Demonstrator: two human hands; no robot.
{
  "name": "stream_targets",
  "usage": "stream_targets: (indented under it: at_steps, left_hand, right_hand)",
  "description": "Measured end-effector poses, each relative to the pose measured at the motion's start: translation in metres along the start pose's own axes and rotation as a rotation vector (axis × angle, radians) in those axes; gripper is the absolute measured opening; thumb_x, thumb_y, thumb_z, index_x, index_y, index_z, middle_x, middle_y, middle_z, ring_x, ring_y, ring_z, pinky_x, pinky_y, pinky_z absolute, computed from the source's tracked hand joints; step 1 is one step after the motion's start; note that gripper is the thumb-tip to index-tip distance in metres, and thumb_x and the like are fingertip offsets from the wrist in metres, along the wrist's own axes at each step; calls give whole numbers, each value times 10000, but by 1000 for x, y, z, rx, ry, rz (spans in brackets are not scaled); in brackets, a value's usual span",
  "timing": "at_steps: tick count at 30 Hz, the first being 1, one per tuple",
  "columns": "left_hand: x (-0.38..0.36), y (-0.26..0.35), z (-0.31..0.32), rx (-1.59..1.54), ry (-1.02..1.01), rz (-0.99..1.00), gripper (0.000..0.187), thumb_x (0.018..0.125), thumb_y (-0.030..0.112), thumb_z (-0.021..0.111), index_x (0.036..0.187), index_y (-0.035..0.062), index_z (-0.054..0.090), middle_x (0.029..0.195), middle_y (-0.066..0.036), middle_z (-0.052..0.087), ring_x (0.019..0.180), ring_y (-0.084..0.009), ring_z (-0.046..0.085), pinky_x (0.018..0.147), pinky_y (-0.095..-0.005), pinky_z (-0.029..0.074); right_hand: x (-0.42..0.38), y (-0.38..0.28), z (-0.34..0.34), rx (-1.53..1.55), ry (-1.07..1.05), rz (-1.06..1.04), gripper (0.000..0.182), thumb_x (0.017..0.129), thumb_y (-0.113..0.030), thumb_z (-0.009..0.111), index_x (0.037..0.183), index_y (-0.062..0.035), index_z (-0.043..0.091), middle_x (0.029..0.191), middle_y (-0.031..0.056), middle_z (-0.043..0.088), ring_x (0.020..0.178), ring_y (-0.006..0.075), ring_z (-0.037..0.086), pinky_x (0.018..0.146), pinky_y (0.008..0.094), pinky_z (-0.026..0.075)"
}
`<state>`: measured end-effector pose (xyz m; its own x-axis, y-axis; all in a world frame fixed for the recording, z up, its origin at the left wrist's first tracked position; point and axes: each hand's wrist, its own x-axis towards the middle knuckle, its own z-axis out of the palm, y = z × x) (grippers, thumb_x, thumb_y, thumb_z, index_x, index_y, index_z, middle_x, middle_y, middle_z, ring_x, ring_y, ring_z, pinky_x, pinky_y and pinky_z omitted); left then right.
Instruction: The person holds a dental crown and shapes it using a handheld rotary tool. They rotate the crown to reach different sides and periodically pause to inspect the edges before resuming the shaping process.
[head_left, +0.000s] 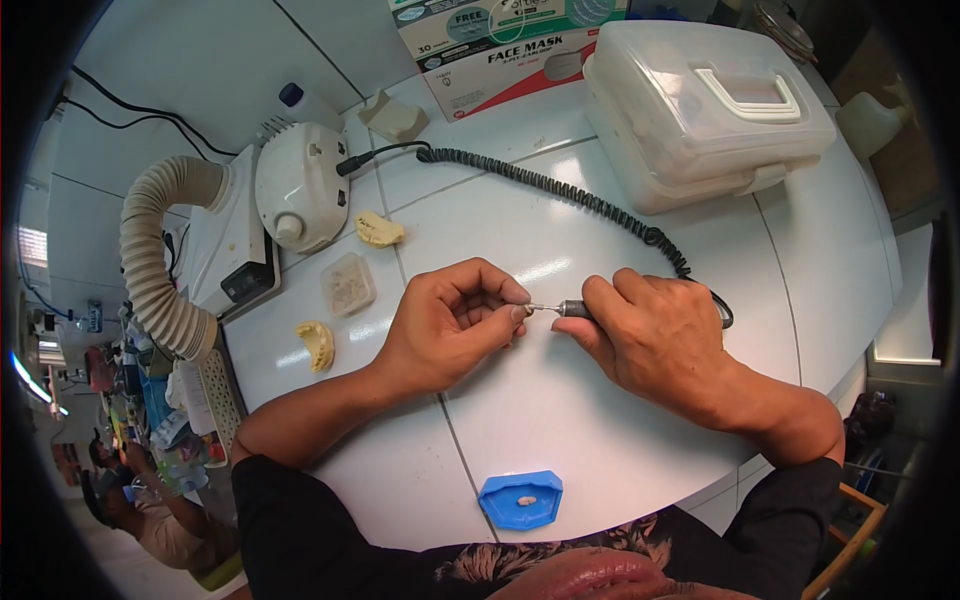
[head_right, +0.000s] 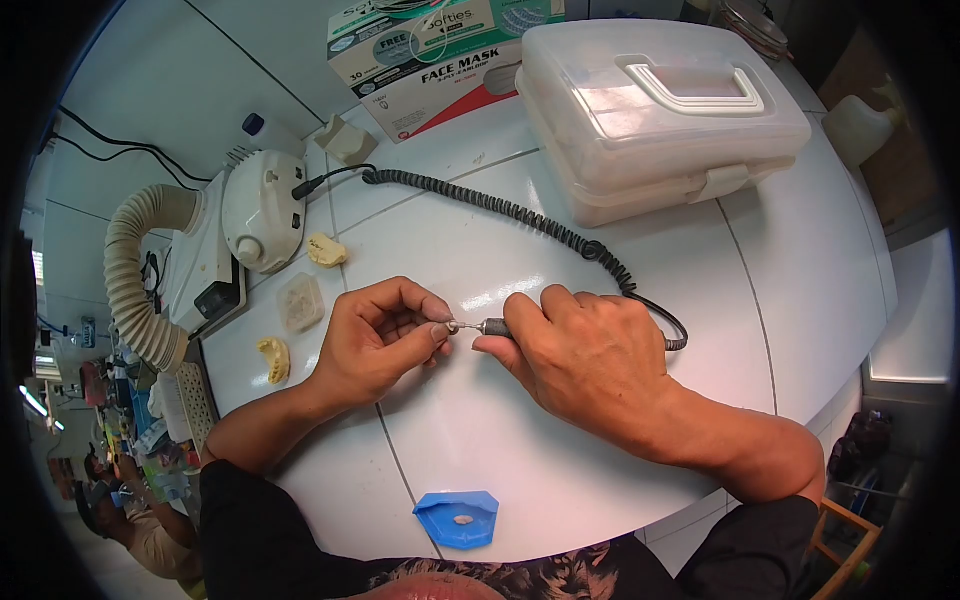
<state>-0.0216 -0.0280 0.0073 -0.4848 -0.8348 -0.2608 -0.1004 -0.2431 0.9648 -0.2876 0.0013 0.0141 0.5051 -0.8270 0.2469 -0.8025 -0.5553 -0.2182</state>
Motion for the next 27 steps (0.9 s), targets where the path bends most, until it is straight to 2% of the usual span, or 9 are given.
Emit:
stream_targets:
  at_steps: [27]
  left_hand:
    - [0, -1, 0, -20, -18, 3, 138, 1065, 9, 677, 1181, -65, 676, 1096, -92, 749, 978, -102, 749, 877, -241, 619]
  right_hand:
    - [1, 1, -1, 8, -20, 1, 472, 1021, -496, 781, 845, -81, 640, 655, 69, 622, 527, 229, 672, 446, 374, 496]
